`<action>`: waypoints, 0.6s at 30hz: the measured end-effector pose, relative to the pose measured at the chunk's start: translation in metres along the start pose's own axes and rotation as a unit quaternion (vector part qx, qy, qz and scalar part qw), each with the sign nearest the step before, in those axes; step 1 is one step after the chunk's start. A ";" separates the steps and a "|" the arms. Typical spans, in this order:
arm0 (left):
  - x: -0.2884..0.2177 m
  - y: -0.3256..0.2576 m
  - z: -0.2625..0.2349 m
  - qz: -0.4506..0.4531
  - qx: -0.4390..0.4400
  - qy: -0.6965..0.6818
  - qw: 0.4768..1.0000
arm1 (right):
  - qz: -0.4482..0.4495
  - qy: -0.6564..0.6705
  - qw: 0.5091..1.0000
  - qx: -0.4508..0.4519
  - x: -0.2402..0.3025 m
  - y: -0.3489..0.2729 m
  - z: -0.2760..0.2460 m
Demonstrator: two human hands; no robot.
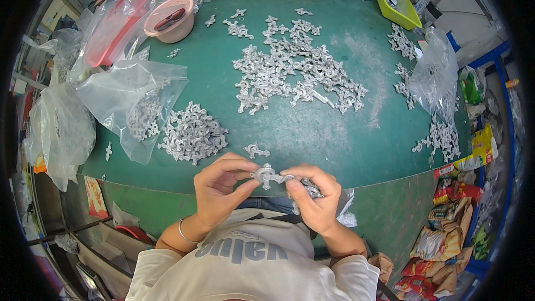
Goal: The person assembles small metal components by hand at a workbench, picking up individual silver-colored pieces from a pile and fitting them together.
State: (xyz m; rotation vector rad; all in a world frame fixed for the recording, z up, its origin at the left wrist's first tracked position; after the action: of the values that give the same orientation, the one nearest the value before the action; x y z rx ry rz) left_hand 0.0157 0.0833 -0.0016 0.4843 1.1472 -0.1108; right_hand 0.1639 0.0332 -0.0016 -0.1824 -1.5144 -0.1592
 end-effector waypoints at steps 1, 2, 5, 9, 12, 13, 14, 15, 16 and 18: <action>0.000 0.000 0.000 0.001 0.000 0.000 1.000 | -0.001 0.001 1.000 -0.001 0.000 0.000 0.000; 0.001 0.000 0.001 -0.002 0.002 -0.004 1.000 | -0.001 0.001 1.000 -0.001 0.000 0.000 0.000; 0.003 0.000 0.003 -0.005 0.009 -0.013 1.000 | 0.003 0.011 1.000 -0.005 0.000 0.000 -0.002; 0.009 0.002 0.007 -0.072 0.021 -0.120 0.990 | -0.050 0.017 0.999 0.009 0.006 -0.002 -0.004; 0.009 0.006 0.013 -0.083 0.042 -0.171 0.981 | -0.096 0.026 0.995 0.019 0.009 -0.005 -0.003; 0.009 0.007 0.015 -0.083 0.043 -0.173 0.980 | -0.111 0.034 0.993 0.017 0.011 -0.006 -0.003; 0.008 0.008 0.017 -0.083 0.054 -0.173 0.980 | -0.125 0.043 0.991 0.015 0.013 -0.007 -0.004; 0.007 0.009 0.019 -0.082 0.064 -0.173 0.979 | -0.125 0.043 0.991 0.014 0.013 -0.008 -0.005; 0.006 0.010 0.020 -0.083 0.065 -0.173 0.979 | -0.129 0.051 0.990 0.016 0.013 -0.009 -0.006; 0.004 0.010 0.023 -0.082 0.078 -0.179 0.977 | -0.133 0.059 0.989 0.016 0.013 -0.009 -0.007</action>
State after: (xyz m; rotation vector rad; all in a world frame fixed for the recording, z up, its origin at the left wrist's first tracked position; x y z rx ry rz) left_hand 0.0406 0.0834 0.0056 0.4856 0.8248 -0.4185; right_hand 0.1691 0.0228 0.0115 0.0566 -1.4185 -0.3524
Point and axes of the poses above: each hand's wrist, its own y-axis towards the middle knuckle, its own z-axis out of the palm, x = y × z, the point moved 8 cm from there along y, towards the middle knuckle, and after that the axes turned 8 degrees about z, right-handed, at the moved point
